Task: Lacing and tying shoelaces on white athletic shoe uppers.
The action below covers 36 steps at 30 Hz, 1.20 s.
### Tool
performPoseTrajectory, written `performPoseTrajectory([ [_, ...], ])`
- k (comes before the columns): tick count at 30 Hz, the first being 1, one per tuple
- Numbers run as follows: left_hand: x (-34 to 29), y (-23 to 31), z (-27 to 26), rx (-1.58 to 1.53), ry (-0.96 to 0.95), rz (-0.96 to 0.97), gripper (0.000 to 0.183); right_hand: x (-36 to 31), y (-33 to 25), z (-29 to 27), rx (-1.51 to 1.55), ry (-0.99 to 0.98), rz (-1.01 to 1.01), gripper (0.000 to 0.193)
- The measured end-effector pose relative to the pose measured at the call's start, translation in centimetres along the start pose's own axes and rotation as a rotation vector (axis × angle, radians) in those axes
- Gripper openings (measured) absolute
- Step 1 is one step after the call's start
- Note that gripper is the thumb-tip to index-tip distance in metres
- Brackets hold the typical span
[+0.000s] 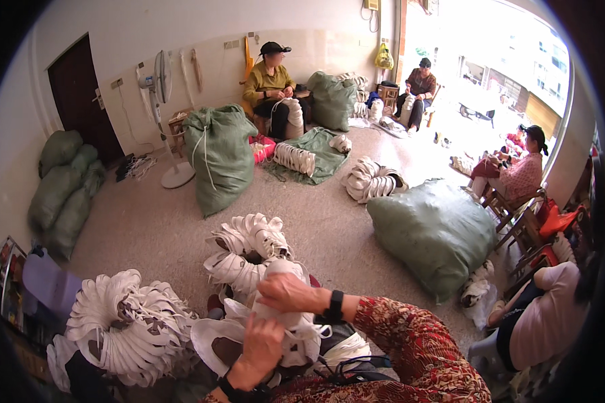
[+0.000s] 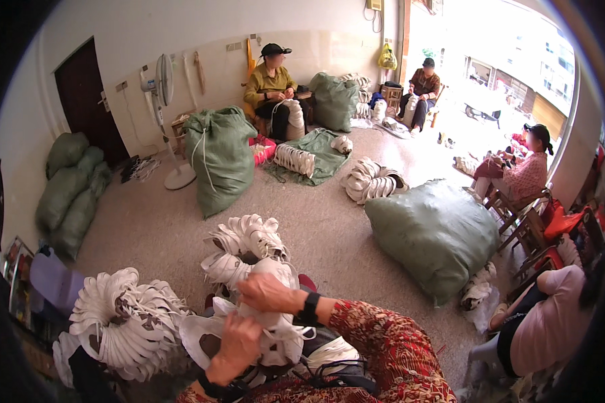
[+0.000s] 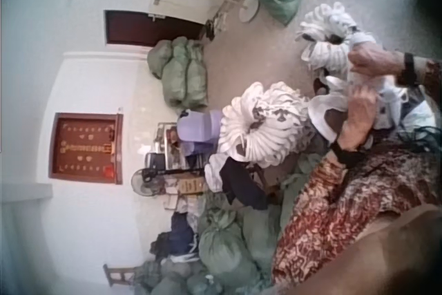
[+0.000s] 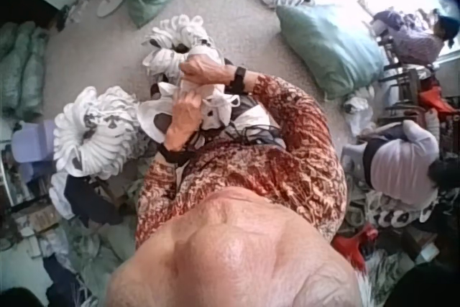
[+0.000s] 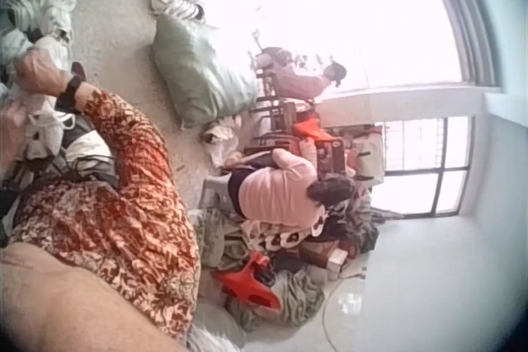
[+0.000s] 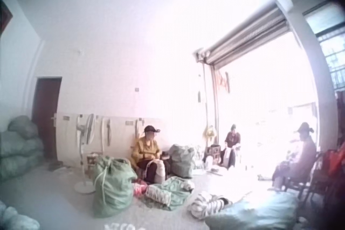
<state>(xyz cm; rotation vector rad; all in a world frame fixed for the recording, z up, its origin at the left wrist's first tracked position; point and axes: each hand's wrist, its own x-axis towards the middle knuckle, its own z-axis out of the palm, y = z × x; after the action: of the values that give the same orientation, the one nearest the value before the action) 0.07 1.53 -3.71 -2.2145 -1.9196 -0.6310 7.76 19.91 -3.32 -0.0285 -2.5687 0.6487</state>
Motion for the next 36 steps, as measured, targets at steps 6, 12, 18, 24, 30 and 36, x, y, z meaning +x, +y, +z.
performPoseTrajectory([
  [6, 3.0, -3.8, -1.1, -0.118, 0.071, -0.201, 0.005, 3.1, 4.6, 1.1, 0.133, 0.147, 0.324, 0.03],
  [12, 1.6, -2.5, -0.6, -0.214, 0.077, -0.259, 0.008, 1.5, 5.2, 2.5, 0.181, 0.05, 0.415, 0.03],
  [18, 2.1, -0.8, -2.4, -0.213, -0.094, -0.253, 0.029, 0.4, 5.3, 3.0, 0.14, 0.086, 0.398, 0.032],
  [24, 2.1, -0.8, -1.4, -0.158, -0.162, -0.263, 0.027, 1.0, 5.1, 2.4, 0.086, 0.07, 0.445, 0.028],
  [30, 1.7, -0.9, 1.7, 0.051, -0.09, -0.195, 0.033, 0.7, 5.0, 1.5, 0.171, 0.064, 0.364, 0.03],
  [36, 0.1, -1.0, 2.0, -0.096, 0.049, -0.193, 0.027, 0.1, 4.4, 1.8, 0.161, 0.044, 0.371, 0.03],
])
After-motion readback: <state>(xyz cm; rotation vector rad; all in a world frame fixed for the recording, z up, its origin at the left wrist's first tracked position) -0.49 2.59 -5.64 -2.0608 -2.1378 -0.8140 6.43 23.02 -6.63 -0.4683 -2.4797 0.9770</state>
